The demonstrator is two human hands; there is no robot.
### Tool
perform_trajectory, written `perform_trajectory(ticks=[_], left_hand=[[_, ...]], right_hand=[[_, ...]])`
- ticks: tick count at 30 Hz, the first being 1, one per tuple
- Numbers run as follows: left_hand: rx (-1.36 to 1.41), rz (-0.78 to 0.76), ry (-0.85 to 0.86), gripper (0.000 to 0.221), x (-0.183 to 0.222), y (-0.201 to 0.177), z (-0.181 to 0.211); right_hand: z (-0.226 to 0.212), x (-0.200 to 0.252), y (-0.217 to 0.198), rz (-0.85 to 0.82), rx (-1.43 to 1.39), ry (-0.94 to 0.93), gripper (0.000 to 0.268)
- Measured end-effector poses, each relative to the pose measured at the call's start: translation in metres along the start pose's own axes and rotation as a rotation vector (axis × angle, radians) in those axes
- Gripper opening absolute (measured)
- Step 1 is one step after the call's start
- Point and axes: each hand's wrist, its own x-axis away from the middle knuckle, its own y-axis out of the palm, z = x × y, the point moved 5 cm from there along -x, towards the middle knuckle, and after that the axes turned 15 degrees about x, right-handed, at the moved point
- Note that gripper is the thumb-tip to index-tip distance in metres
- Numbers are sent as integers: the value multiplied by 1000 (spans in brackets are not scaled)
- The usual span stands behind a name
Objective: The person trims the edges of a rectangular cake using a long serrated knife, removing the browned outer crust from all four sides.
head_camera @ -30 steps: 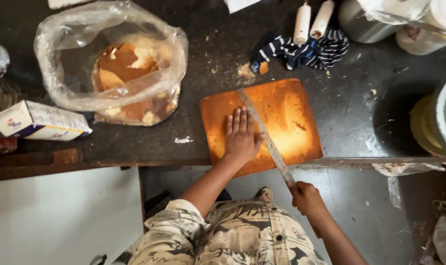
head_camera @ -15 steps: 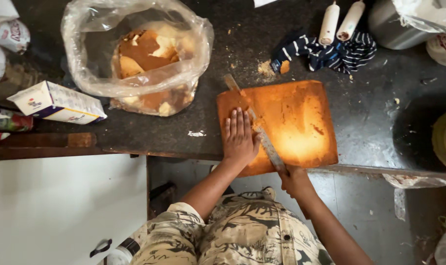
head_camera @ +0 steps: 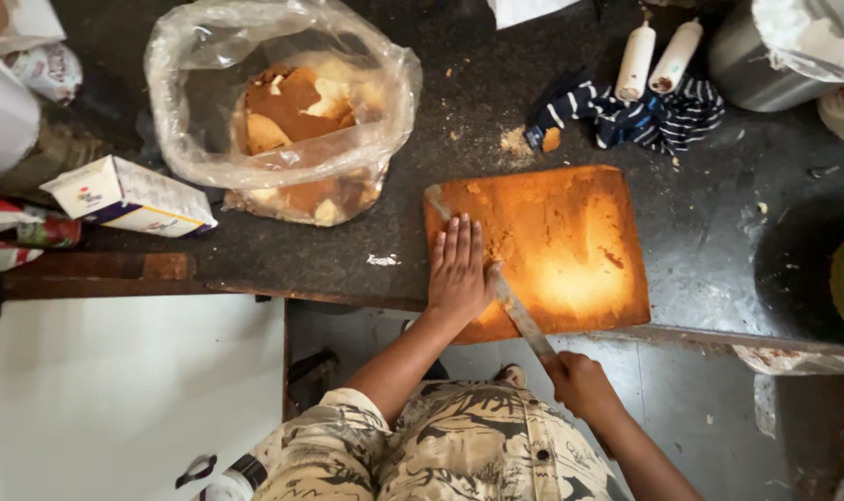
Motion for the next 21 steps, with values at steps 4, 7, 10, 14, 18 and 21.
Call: perform_trajectory(ticks=[4,7,10,14,18,21], left_hand=[[16,28,-8,83,9,1,-2],[17,37,0,82,5,-2,3],[8,26,-1,80,4,-2,4],[-14,175,52,84,3,-15,0],[292,411,23,81,5,-41,-13],[59,203,-119,84,-18,-31,-16]], right_hand=[[-14,-17,4,-87,-3,66,52],[-23,-17,-4,7,-135,-29,31],[22,9,10,-112,-66,41,42],[83,31,22,-201,-490,14,52],[97,31,12,186,-254,-43,44],[93,38,-12,573,144,-52,31]])
